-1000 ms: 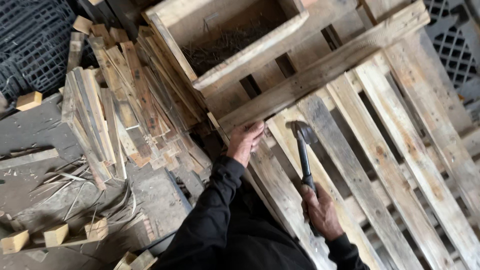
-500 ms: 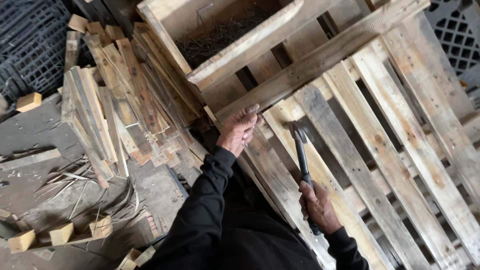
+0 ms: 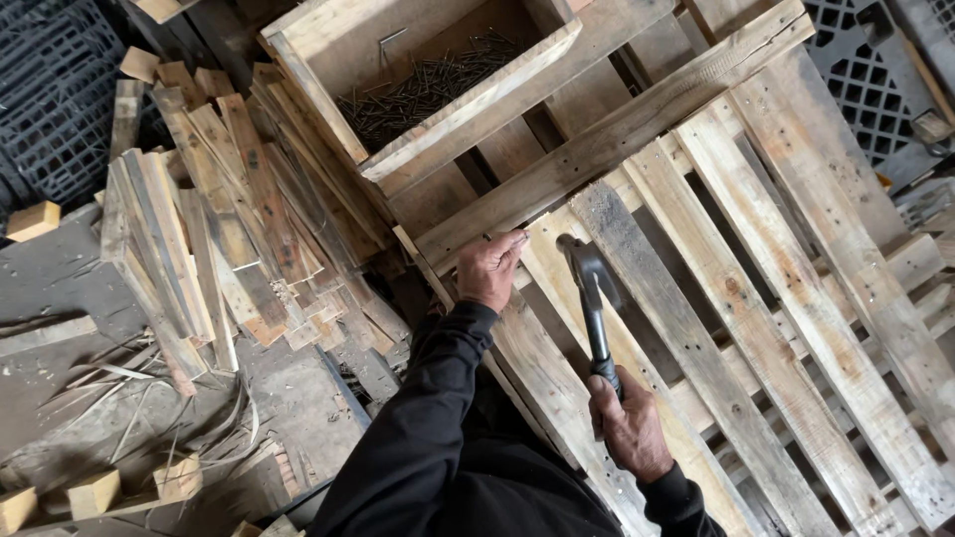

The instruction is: The person repeatedly picks nails from a wooden box and hammers them into a wooden pallet. The person uses a hammer to drive the nails into the wood slats of the pallet.

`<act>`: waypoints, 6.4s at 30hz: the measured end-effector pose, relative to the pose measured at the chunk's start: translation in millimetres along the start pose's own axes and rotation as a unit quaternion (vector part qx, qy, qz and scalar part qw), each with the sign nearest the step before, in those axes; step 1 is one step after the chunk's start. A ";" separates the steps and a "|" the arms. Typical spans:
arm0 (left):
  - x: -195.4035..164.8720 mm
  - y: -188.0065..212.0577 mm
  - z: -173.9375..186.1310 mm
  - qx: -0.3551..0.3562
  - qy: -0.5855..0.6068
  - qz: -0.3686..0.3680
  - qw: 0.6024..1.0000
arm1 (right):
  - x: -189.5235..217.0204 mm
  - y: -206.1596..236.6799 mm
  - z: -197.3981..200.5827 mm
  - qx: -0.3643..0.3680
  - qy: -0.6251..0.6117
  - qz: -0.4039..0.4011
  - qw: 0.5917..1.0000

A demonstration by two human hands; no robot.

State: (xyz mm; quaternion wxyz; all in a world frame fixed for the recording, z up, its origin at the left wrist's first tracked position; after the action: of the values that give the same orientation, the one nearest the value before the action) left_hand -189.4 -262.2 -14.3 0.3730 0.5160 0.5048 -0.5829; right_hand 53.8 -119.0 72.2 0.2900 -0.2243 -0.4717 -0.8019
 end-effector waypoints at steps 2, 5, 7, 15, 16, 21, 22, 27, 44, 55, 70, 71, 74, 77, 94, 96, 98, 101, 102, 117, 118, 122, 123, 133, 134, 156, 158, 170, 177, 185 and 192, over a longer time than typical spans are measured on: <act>-2.6 0.3 0.9 0.019 -0.093 -0.017 0.995 | 11.2 0.6 -0.1 0.003 -0.029 0.088 0.996; -2.1 0.2 2.8 0.044 -0.142 0.020 0.989 | 26.7 -4.7 -9.3 0.015 -0.019 0.118 0.993; -4.6 -1.1 5.1 0.035 -0.106 0.022 0.993 | 33.7 -9.2 -13.4 0.030 0.020 0.045 0.998; 9.5 -21.8 29.3 -0.195 0.076 0.215 0.954 | 77.6 14.7 29.6 -0.026 -0.206 0.375 0.904; 6.4 -27.4 31.7 -0.253 0.124 0.155 0.947 | 75.8 10.0 27.2 -0.016 -0.207 0.386 0.899; -5.8 -49.2 28.5 -0.301 -0.117 0.124 0.938 | 46.6 -31.4 -2.7 0.051 0.179 0.034 0.982; -13.2 -51.9 29.3 -0.322 -0.179 0.074 0.927 | 51.0 -29.5 1.6 0.050 0.085 0.039 0.994; -15.1 -62.4 37.5 -0.326 -0.223 0.096 0.914 | 107.5 14.6 66.1 0.032 -0.195 0.392 0.899; 14.8 -67.3 31.2 -0.317 0.594 0.163 0.721 | 177.8 13.3 85.6 0.050 -0.284 0.559 0.777; -25.7 -61.6 45.9 -0.296 -0.081 0.106 0.946 | 160.9 13.9 84.0 -0.022 -0.127 0.438 0.890; -6.1 -46.8 74.3 -0.221 0.427 0.245 0.842 | 24.0 29.7 -11.3 -0.024 -0.075 0.137 0.987; -11.3 -40.2 83.3 -0.197 0.448 0.252 0.835 | 11.7 33.9 -26.8 -0.007 -0.115 0.115 0.987; -28.5 -13.4 104.2 -0.117 0.485 0.226 0.837 | -26.2 29.7 -57.8 0.058 -0.010 -0.035 0.998; -29.7 20.8 101.0 -0.106 0.463 0.320 0.820 | -45.2 23.6 -55.6 0.052 0.075 -0.086 0.992; -12.6 44.8 73.0 -0.126 0.466 0.356 0.800 | -39.4 29.4 -46.5 0.089 0.028 -0.093 0.991; -18.6 40.4 76.0 -0.110 0.488 0.347 0.793 | -38.3 37.6 -43.7 0.063 0.033 -0.044 0.996; -19.8 38.1 79.0 -0.101 0.491 0.353 0.790 | -37.2 41.9 -46.9 0.073 -0.044 -0.001 0.996; -15.0 31.6 80.9 -0.059 0.366 0.308 0.876 | -45.5 38.5 -54.2 0.093 -0.049 -0.048 0.993; -12.6 29.1 79.5 -0.057 0.366 0.276 0.887 | -48.9 36.0 -56.2 0.096 -0.034 -0.070 0.992; -2.8 37.8 51.6 -0.108 -0.005 0.045 0.993 | 21.8 26.6 -42.0 0.067 -0.009 0.004 0.998; -5.4 37.4 52.1 -0.106 -0.016 0.024 0.994 | 29.3 28.1 -38.6 0.071 -0.045 0.057 0.995; -9.2 37.6 52.2 -0.103 -0.028 -0.003 0.994 | 44.6 25.1 -32.2 0.075 -0.120 0.199 0.970; -9.0 37.8 51.3 -0.096 -0.040 0.004 0.995 | 47.4 21.6 -33.5 0.075 -0.121 0.218 0.965; -2.7 14.4 72.8 -0.177 0.054 0.149 0.972 | 97.8 35.8 1.9 0.060 -0.155 0.245 0.955; 1.4 10.0 76.6 -0.243 0.096 0.184 0.948 | 103.4 40.7 10.4 0.057 -0.207 0.322 0.922; -19.0 -13.7 88.6 -0.348 -0.246 0.309 0.850 | 85.7 -11.7 -19.1 0.060 0.071 -0.008 0.996; -16.9 -14.8 88.2 -0.331 -0.187 0.336 0.862 | 96.5 -17.3 5.0 0.085 -0.054 0.023 0.995; -9.3 -12.6 90.3 -0.340 -0.142 0.405 0.837 | 96.0 -22.3 -30.6 0.104 0.006 -0.002 0.995; -11.3 -14.9 85.3 -0.345 -0.191 0.363 0.844 | 198.7 -1.9 77.4 0.037 -0.287 0.563 0.774; -26.0 -18.3 90.4 -0.381 -0.167 0.181 0.891 | 59.1 -16.6 -29.1 0.111 0.085 -0.106 0.984; 3.2 -3.1 85.8 -0.389 -0.060 0.254 0.883 | 47.4 4.2 -32.1 0.026 -0.147 0.267 0.952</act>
State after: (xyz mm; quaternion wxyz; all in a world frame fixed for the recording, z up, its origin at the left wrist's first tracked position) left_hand -212.3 -344.9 -20.4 0.7085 0.4041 0.5196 -0.2544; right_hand 19.2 -161.1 90.3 0.4267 -0.4502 -0.4525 -0.6407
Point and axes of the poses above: each hand's wrist, its own y-axis away from the middle knuckle, its own z-axis out of the back of the hand, x = y × z, the point moved 4 cm from there along -y, towards the middle knuckle, and after that the axes turned 8 degrees about y, right-handed, at the moved point
